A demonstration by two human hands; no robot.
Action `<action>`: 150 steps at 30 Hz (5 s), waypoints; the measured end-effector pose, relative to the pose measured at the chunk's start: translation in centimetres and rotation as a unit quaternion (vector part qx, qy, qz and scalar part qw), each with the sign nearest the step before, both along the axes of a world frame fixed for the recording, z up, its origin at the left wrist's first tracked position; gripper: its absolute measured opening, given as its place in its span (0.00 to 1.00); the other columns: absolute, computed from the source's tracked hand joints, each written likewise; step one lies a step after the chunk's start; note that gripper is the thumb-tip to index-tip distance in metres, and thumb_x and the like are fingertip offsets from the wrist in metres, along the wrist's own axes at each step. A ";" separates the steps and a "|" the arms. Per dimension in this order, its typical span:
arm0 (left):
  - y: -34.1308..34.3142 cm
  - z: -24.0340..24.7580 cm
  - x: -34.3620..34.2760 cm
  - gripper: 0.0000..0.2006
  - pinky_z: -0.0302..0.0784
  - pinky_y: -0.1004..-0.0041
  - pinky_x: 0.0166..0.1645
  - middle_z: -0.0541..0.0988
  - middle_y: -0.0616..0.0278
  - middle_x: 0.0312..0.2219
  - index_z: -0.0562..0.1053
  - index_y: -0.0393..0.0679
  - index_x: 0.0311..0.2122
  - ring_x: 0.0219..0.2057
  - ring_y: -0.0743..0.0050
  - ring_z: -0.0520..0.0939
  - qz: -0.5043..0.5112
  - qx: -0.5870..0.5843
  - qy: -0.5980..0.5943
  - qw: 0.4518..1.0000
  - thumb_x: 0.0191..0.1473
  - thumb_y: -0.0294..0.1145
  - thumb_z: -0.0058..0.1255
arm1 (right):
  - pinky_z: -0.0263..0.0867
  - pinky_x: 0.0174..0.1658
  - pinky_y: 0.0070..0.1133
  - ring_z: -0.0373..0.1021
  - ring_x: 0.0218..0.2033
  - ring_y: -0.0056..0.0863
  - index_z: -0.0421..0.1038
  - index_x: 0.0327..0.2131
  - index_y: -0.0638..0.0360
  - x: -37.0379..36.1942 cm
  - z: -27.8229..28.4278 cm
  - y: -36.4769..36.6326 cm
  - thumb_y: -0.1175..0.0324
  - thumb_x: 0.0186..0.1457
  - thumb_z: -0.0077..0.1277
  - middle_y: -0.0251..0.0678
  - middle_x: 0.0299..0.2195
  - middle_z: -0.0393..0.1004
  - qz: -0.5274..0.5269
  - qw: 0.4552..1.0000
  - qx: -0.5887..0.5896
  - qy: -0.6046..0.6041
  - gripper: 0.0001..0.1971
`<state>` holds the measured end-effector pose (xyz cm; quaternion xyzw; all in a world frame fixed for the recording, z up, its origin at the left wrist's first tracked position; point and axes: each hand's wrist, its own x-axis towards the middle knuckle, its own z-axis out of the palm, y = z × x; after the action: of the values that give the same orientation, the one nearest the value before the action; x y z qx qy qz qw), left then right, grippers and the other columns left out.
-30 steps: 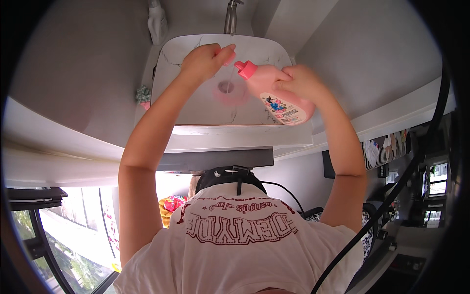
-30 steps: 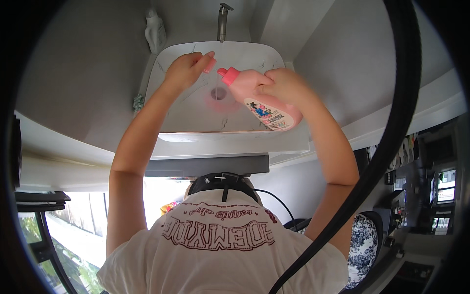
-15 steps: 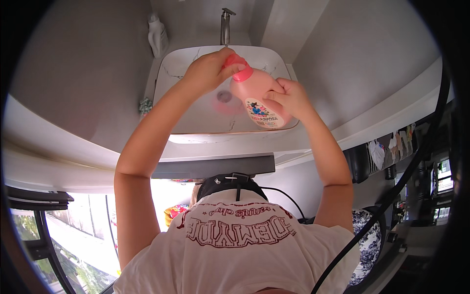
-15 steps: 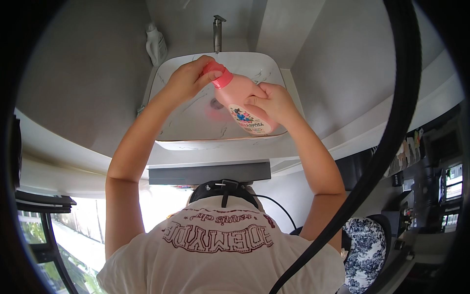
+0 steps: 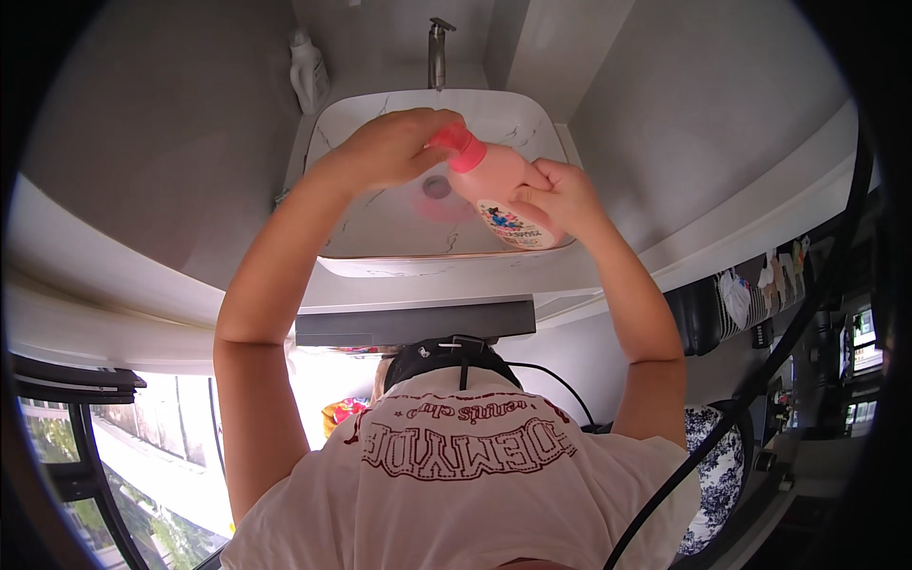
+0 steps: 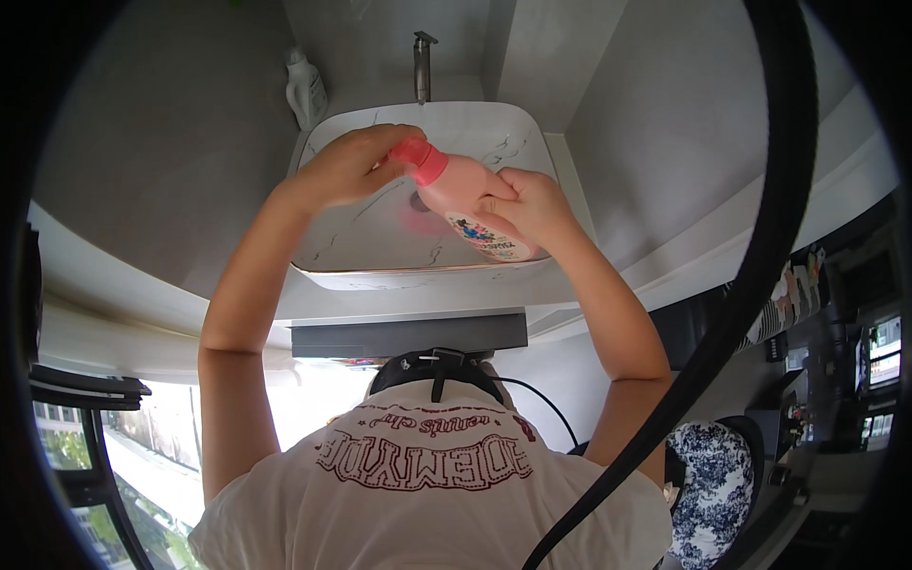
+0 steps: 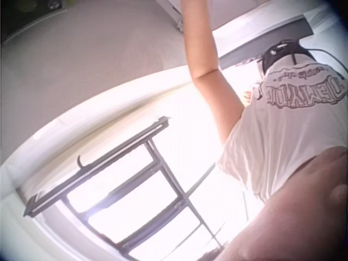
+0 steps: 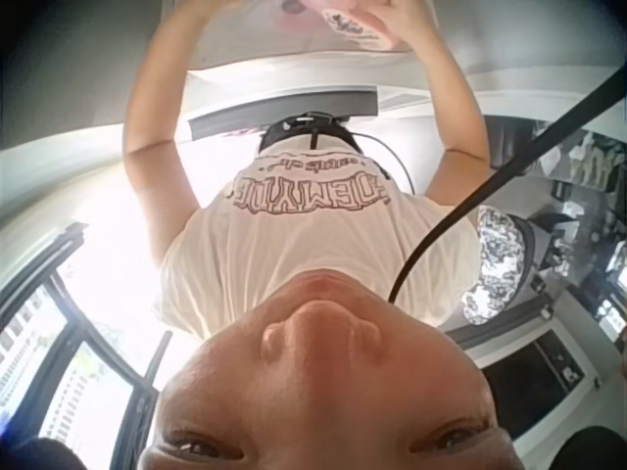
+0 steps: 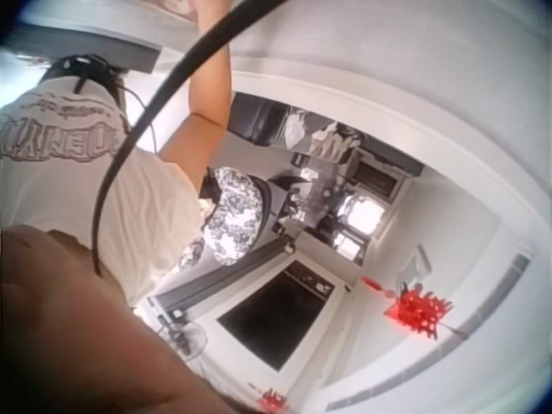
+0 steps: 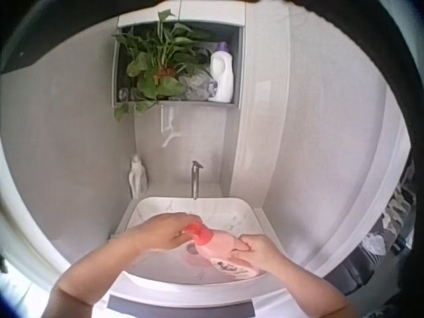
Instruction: The person washes a white cloth by hand in a bathroom sink. They apply liquid detergent, rub the fabric, rinse it under running water, and wring it out. The person repeats this process for a second white cloth.
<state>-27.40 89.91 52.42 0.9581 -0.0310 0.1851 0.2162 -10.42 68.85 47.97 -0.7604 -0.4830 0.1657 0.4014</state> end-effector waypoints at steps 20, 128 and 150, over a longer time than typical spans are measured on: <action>-0.4 -2.0 -1.1 0.22 0.70 0.65 0.43 0.76 0.54 0.38 0.64 0.44 0.51 0.40 0.55 0.76 0.066 -0.147 -0.112 0.980 0.56 0.45 0.42 | 0.62 0.27 0.22 0.67 0.22 0.27 0.71 0.25 0.61 -0.5 1.1 0.1 0.60 0.39 0.61 0.38 0.20 0.71 0.005 0.999 -0.011 -0.039 0.15; 8.2 -19.6 2.8 0.38 0.30 0.37 0.57 0.32 0.62 0.63 0.41 0.60 0.63 0.64 0.60 0.31 0.145 0.131 0.479 0.856 0.50 0.64 0.34 | 0.44 0.56 0.39 0.55 0.55 0.43 0.62 0.49 0.59 1.3 -12.8 -3.2 0.63 0.52 0.42 0.44 0.51 0.61 -0.177 0.928 0.055 -0.323 0.21; 1.7 -23.9 6.2 0.36 0.29 0.50 0.62 0.38 0.50 0.62 0.42 0.51 0.63 0.63 0.52 0.33 -0.137 0.081 0.357 0.920 0.54 0.61 0.27 | 0.44 0.56 0.40 0.55 0.54 0.42 0.63 0.48 0.58 1.3 -12.9 -3.2 0.63 0.52 0.43 0.43 0.51 0.61 -0.178 0.922 0.044 -0.342 0.19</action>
<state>-21.15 91.56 28.57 0.9613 -0.0975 -0.2042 0.1573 -9.10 65.70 35.03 -0.8255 -0.4547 -0.2001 0.2679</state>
